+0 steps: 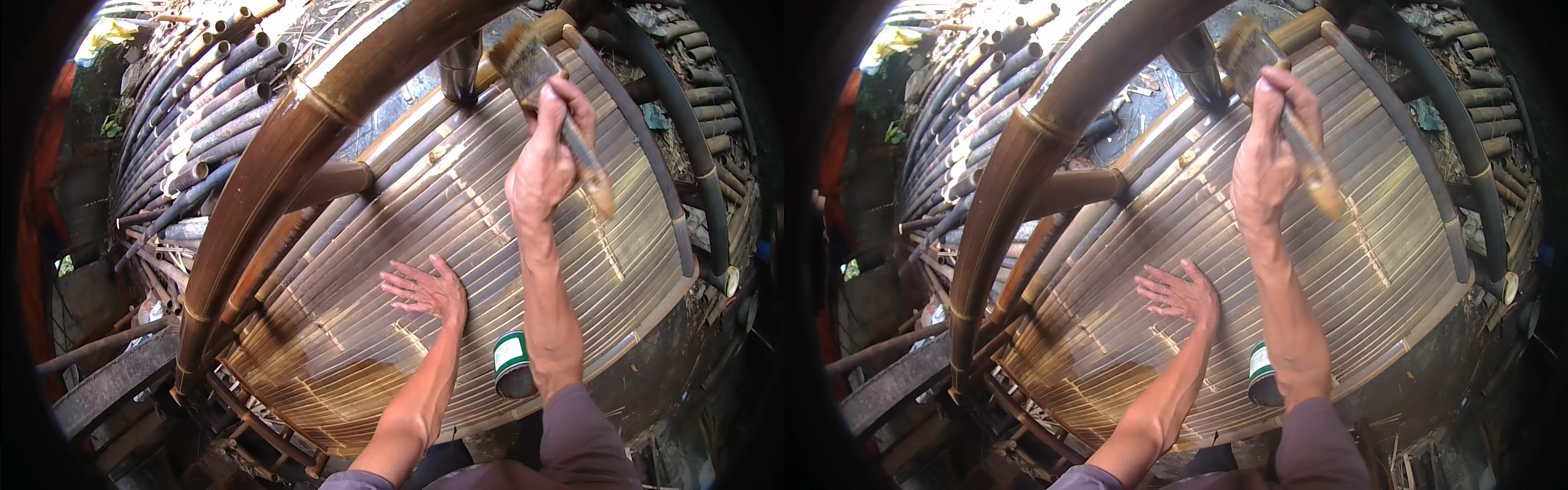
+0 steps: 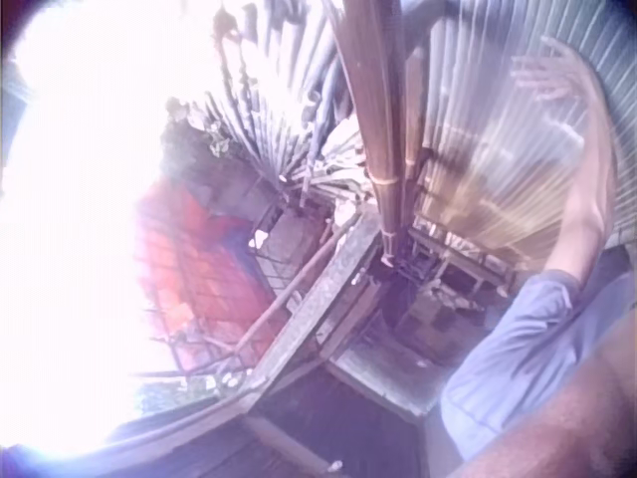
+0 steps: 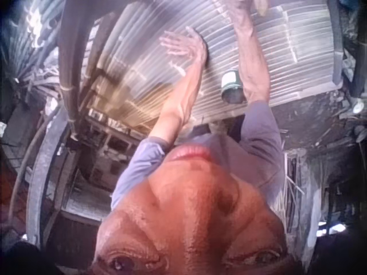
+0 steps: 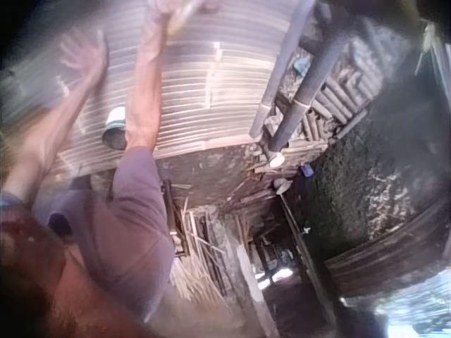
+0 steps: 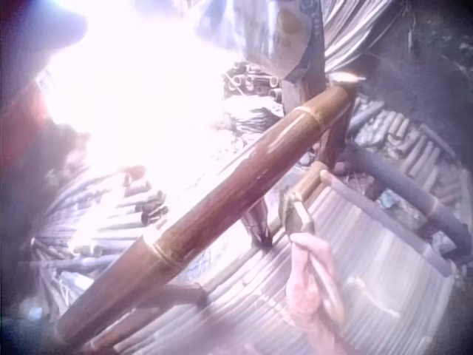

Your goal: The person applies a varnish to a bamboo chair using a brush. They dip the brush into a can and coat the chair's frame and seat slats, repeatedly reloading the brush as needed.

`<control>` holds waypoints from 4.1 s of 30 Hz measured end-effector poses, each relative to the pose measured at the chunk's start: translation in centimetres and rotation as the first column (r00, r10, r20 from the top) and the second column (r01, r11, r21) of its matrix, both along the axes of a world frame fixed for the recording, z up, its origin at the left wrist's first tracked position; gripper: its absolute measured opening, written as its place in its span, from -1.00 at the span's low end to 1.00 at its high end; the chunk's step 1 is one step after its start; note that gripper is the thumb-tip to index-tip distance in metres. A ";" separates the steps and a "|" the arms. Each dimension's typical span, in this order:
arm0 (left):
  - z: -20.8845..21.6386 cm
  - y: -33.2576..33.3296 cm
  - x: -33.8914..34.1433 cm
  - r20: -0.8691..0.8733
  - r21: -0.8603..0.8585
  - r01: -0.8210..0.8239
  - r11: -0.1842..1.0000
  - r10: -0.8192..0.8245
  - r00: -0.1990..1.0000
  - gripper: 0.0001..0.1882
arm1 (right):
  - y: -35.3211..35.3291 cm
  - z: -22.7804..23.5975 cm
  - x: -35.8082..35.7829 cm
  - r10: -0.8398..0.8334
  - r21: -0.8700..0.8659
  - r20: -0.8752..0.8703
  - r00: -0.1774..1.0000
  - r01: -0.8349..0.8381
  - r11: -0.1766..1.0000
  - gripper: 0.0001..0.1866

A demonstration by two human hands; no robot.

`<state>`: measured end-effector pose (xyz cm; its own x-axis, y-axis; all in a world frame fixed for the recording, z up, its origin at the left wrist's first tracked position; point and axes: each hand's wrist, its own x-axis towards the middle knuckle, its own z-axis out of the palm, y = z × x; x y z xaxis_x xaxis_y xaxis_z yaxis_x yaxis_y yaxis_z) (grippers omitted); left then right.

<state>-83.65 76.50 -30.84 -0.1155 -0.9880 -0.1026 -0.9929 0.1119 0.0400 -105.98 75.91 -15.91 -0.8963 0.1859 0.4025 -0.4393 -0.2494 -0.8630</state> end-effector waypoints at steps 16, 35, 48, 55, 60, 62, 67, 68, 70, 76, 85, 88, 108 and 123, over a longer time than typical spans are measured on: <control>-1.2 -0.1 -0.3 0.058 0.002 -0.008 1.000 0.008 0.998 -0.12 | -8.6 -9.8 0.5 0.147 -0.454 0.711 0.688 0.290 0.843 -0.69; -0.1 0.0 -1.1 0.001 0.061 -0.007 0.998 0.007 1.000 -0.14 | 6.8 -11.6 -31.2 0.108 0.927 -0.188 0.976 0.140 0.349 -0.92; 0.8 -0.6 0.0 -0.011 0.015 -0.007 1.000 0.007 1.000 -0.10 | -3.1 -12.9 -2.6 0.249 -0.256 0.700 0.669 -0.090 0.962 -0.70; 0.3 -0.2 0.4 -0.067 0.050 -0.002 0.999 0.005 0.998 -0.09 | -5.3 -9.1 -1.9 0.368 0.799 0.108 0.924 -0.300 0.521 -0.81; 0.3 -0.5 0.8 -0.052 0.055 -0.025 0.998 0.027 0.998 -0.06 | -9.4 -8.3 3.7 0.782 0.592 0.348 0.516 -0.768 0.243 -0.82; 0.8 -0.3 0.3 -0.043 0.061 -0.005 0.998 0.008 0.999 -0.06 | -9.3 -9.7 1.3 0.623 0.140 0.544 0.563 -0.792 0.594 -0.84; 0.3 -0.7 0.1 -0.055 0.022 0.018 1.000 -0.017 0.998 -0.05 | -10.2 -10.1 6.1 0.545 0.168 0.449 0.708 -0.666 0.727 -0.84; 0.4 -0.5 0.2 -0.071 0.038 0.014 0.999 -0.011 0.997 -0.07 | -9.7 -9.9 6.9 0.513 0.202 0.486 0.707 -0.663 0.721 -0.84; 0.9 -0.5 0.2 -0.089 0.054 -0.006 0.999 0.011 0.996 -0.10 | -8.1 -10.0 5.6 0.519 0.323 0.542 0.661 -0.734 0.598 -0.83; 0.5 -0.4 0.0 -0.084 0.047 0.025 0.999 -0.021 0.996 -0.07 | -7.5 -6.8 3.3 0.722 0.754 0.022 0.691 -0.486 0.442 -0.81; 0.5 0.0 0.3 -0.065 0.048 0.019 0.999 -0.016 0.998 -0.06 | -4.4 -8.8 -1.6 0.819 0.984 0.052 0.571 -0.169 0.056 -0.84; 0.3 -0.4 0.2 -0.067 0.031 0.012 0.999 -0.009 0.998 -0.06 | -5.6 -7.3 0.2 0.938 0.920 0.251 0.241 -0.362 -0.154 -0.82; 0.4 -0.4 0.2 -0.085 0.013 -0.007 1.000 0.008 0.996 -0.13 | 8.5 -11.1 -25.6 0.686 0.950 -0.254 0.682 0.044 0.308 -0.72; -1.1 -0.4 0.9 -0.095 -0.033 0.001 0.999 -0.004 0.996 -0.12 | 21.6 6.3 2.7 0.106 0.624 0.695 0.711 -0.670 0.402 -0.61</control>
